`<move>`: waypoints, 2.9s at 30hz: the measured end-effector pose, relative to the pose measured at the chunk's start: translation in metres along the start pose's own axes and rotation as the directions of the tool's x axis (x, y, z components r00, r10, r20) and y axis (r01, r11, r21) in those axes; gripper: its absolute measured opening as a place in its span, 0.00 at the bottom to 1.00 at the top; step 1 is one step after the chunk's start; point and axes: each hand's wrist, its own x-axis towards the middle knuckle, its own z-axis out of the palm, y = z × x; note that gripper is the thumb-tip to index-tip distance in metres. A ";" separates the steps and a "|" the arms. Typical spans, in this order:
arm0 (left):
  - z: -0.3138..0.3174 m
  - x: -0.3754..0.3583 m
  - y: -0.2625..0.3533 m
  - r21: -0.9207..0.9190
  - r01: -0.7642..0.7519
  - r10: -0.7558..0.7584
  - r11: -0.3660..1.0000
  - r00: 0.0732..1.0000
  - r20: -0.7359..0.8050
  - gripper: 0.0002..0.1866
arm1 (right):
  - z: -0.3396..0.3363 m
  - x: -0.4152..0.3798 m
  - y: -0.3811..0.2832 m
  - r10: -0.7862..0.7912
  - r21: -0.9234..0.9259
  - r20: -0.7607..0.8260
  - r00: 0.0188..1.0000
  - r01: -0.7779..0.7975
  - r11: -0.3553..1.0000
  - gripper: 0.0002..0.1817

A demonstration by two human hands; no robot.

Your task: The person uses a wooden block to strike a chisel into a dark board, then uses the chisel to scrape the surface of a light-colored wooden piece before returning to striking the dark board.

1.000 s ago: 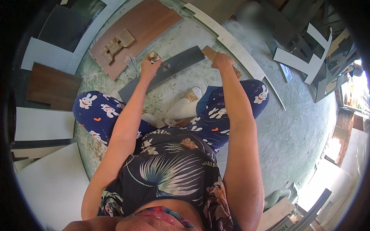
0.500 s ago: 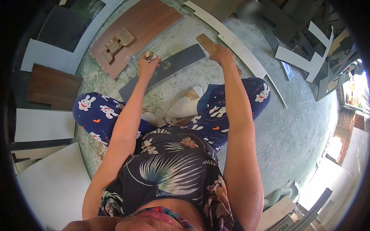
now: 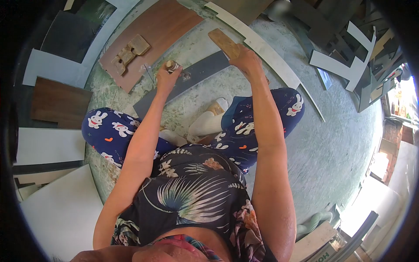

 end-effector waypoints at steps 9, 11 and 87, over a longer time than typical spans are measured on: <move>0.000 0.000 -0.004 -0.019 0.003 -0.004 1.000 1.000 -0.023 0.19 | -0.011 -0.014 -0.017 -0.101 0.095 -0.021 0.995 0.103 0.990 0.38; 0.004 0.001 -0.004 0.006 0.009 -0.009 1.000 1.000 -0.022 0.19 | -0.015 -0.020 -0.023 -0.158 0.126 -0.041 0.987 0.162 0.979 0.38; 0.003 0.036 0.012 0.300 -0.328 0.339 0.896 0.941 0.015 0.13 | -0.018 -0.099 -0.028 0.011 0.669 -0.378 0.926 0.264 0.695 0.43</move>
